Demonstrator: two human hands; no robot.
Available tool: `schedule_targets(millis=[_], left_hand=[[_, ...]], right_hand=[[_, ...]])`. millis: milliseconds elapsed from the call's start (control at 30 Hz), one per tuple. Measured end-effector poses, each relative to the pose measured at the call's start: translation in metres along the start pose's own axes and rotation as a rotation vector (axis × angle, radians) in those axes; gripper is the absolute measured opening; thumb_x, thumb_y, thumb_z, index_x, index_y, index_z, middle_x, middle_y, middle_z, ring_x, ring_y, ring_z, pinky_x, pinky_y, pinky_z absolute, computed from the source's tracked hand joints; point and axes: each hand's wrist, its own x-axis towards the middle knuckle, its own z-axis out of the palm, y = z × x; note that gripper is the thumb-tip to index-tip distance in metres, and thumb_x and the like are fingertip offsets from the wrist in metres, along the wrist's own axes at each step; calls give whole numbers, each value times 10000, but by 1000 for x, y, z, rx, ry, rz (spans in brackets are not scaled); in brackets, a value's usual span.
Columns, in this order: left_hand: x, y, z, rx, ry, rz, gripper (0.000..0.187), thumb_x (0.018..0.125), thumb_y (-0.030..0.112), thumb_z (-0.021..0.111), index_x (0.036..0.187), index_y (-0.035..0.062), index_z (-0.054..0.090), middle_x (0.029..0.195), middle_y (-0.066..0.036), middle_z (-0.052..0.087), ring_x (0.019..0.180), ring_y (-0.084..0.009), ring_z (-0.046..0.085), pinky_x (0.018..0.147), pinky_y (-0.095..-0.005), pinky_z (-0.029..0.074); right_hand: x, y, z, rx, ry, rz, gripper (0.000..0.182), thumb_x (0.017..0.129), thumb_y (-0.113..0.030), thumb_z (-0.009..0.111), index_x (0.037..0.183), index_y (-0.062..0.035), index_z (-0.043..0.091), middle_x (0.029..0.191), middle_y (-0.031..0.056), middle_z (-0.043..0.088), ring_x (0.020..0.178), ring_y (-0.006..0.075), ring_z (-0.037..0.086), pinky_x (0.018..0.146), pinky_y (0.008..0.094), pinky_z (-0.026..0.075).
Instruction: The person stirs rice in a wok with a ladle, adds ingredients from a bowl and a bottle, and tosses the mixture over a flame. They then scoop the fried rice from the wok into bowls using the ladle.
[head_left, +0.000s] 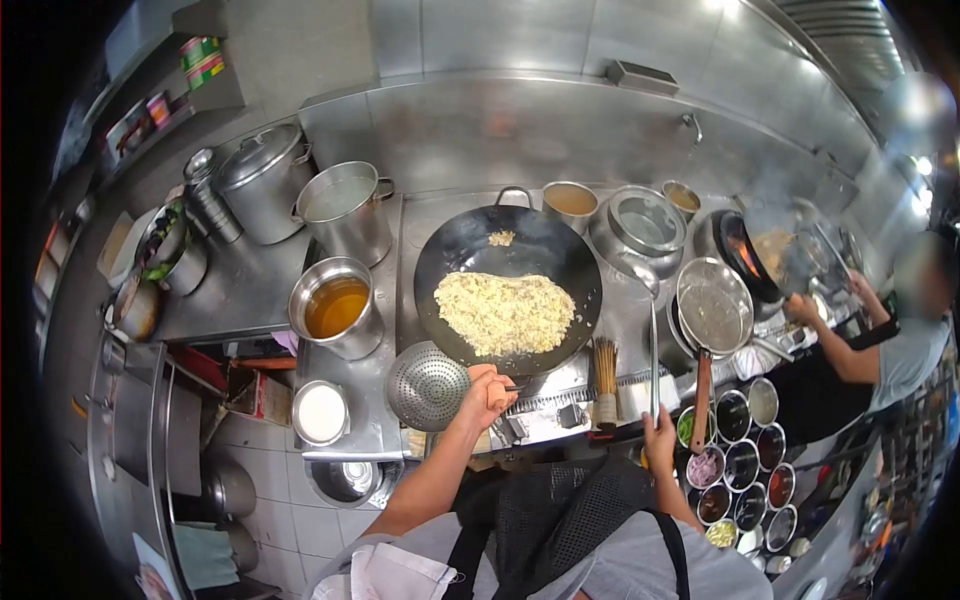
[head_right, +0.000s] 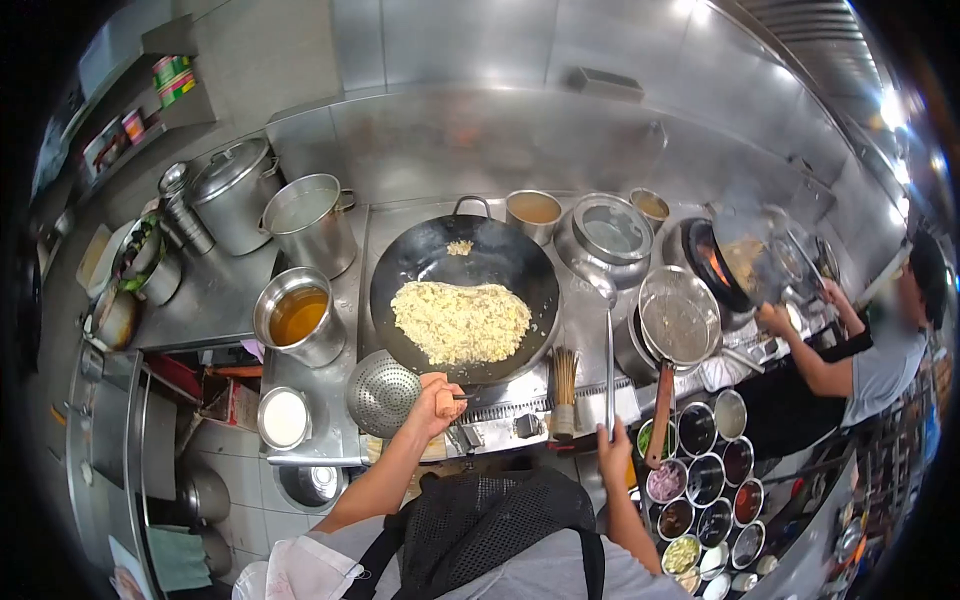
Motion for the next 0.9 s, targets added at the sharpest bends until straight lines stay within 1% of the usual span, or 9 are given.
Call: schedule_targets(millis=[133, 200, 300, 400, 500, 667, 733, 867, 900], left_hand=[[-6, 8, 14, 20, 27, -8, 167, 822, 158, 631, 917, 34, 574, 840, -130, 595, 655, -314, 627, 607, -389, 597], [-4, 7, 17, 19, 75, 22, 180, 817, 172, 636, 907, 27, 577, 834, -131, 595, 660, -303, 616, 625, -397, 592], [-8, 9, 27, 30, 119, 35, 169, 813, 178, 638, 895, 40, 585, 831, -118, 599, 695, -293, 612, 658, -399, 587], [0, 13, 21, 46, 112, -41, 163, 813, 197, 630, 921, 77, 612, 847, -77, 639, 724, -246, 629, 653, -376, 579], [-1, 11, 21, 79, 177, -28, 183, 814, 218, 629, 934, 80, 633, 873, -81, 657, 754, -235, 637, 672, -367, 579], [-4, 6, 22, 118, 191, 59, 294, 801, 186, 621, 1070, 67, 606, 966, -86, 663, 803, -243, 649, 695, -366, 591], [-1, 9, 26, 139, 211, 56, 211, 792, 176, 641, 980, 93, 595, 953, -93, 656, 825, -249, 640, 706, -387, 575], [-3, 10, 19, 83, 225, -22, 253, 776, 168, 640, 1003, 65, 601, 974, -104, 660, 834, -253, 642, 710, -392, 576], [-4, 8, 20, 96, 240, -8, 302, 773, 170, 637, 1040, 35, 598, 983, -106, 659, 829, -253, 645, 701, -376, 583]], right_hand=[[19, 42, -24, -399, -28, 14, 433, 906, -143, 640, 1305, 16, 577, 1120, 238, 675, 998, 384, 654, 901, 428, 500], [25, 57, -29, -474, -30, -5, 413, 889, -101, 647, 1289, -13, 595, 1095, 221, 657, 1007, 405, 620, 907, 437, 492], [14, 1, -31, -344, 65, -276, 356, 863, -19, 654, 1217, -22, 619, 1083, 203, 636, 1004, 392, 612, 880, 431, 489], [-34, 27, -22, -302, -501, -83, 333, 896, -120, 635, 1220, -44, 628, 1179, 175, 621, 1042, 380, 618, 900, 421, 497], [-59, 80, 23, -580, -767, -61, 450, 901, -176, 608, 1332, -55, 564, 1315, 163, 577, 1214, 357, 554, 1020, 455, 439], [-53, 223, 102, -976, -620, -139, 673, 866, -227, 631, 1454, -16, 383, 1528, 195, 372, 1463, 360, 267, 1139, 545, 300], [-46, 248, 109, -968, -685, 29, 691, 871, -239, 611, 1478, -26, 357, 1570, 194, 303, 1492, 362, 191, 1163, 556, 258], [-32, 248, 106, -924, -646, 20, 557, 885, -242, 590, 1374, 7, 493, 1440, 246, 480, 1414, 387, 375, 1126, 531, 351], [-15, 226, 95, -806, -820, 264, 492, 891, -232, 572, 1327, -6, 548, 1301, 248, 573, 1285, 388, 495, 1058, 514, 417]])
